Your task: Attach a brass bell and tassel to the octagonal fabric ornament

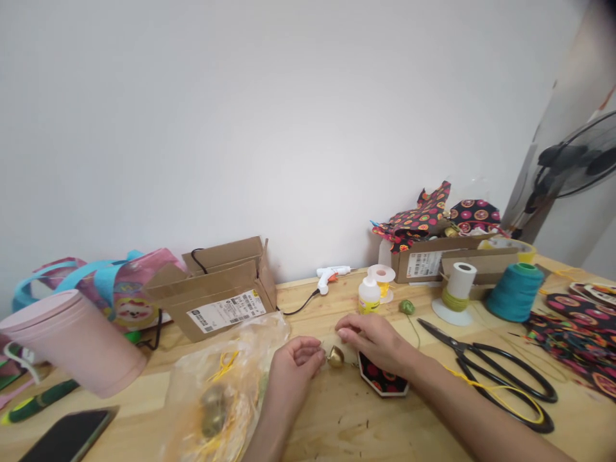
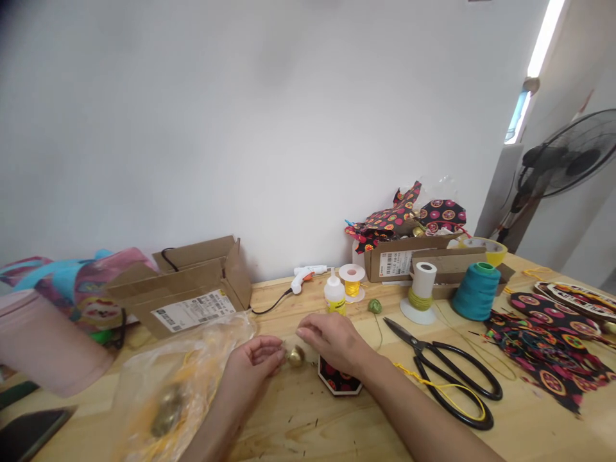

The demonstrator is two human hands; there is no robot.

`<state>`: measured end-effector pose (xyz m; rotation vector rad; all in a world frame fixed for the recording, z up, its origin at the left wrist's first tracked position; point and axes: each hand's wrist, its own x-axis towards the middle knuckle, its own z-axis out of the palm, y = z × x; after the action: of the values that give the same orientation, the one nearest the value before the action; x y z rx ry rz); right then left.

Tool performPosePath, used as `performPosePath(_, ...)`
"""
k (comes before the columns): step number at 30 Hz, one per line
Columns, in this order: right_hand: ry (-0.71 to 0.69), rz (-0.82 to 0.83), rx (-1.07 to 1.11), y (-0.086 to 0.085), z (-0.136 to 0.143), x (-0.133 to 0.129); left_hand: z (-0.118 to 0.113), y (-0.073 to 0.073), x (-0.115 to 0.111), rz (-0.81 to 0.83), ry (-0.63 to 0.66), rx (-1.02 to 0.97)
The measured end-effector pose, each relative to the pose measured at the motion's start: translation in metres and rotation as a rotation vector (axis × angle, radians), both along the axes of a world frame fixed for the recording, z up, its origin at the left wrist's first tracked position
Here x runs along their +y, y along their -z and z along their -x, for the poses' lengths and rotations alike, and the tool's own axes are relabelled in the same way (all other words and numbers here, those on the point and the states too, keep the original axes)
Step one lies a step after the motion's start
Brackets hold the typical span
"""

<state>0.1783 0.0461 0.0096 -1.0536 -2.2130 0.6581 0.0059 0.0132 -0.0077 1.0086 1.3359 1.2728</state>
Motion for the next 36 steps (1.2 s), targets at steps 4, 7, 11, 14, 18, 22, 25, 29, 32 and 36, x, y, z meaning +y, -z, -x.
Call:
performPosePath(4, -0.042, -0.059, -0.124, -0.002, 0.000, -0.001, 0.002, 0.002, 0.001, 0.009, 0.011, 0.048)
performPosePath(7, -0.010, -0.072, -0.156, -0.002, 0.001, -0.002, 0.002, 0.003, 0.002, 0.013, 0.014, 0.054)
performPosePath(11, -0.034, -0.077, -0.139, -0.002, 0.000, -0.002, 0.002, 0.002, 0.001, 0.013, 0.016, 0.050)
performPosePath(14, -0.054, -0.070, -0.118, -0.001, 0.000, -0.003, 0.002, 0.001, 0.001, 0.017, 0.018, 0.038)
performPosePath(18, -0.051, -0.045, -0.106, -0.002, 0.001, -0.004, 0.002, 0.001, 0.001, 0.014, 0.013, 0.018)
performPosePath(22, -0.038, -0.035, -0.035, -0.004, 0.007, -0.008, 0.001, -0.002, -0.001, 0.009, 0.007, 0.003)
performPosePath(25, -0.050, -0.036, 0.021, -0.005, 0.014, -0.013, 0.000, -0.005, -0.002, -0.006, 0.033, -0.003)
performPosePath(29, -0.069, 0.010, 0.009, -0.002, 0.023, -0.018, 0.000, -0.006, -0.003, -0.032, 0.100, -0.045)
performPosePath(32, -0.066, 0.058, 0.008, 0.002, 0.025, -0.017, 0.001, -0.005, -0.002, -0.026, 0.106, -0.079)
performPosePath(36, -0.017, 0.149, 0.100, 0.009, 0.023, -0.014, 0.000, -0.006, -0.003, -0.017, 0.034, -0.027)
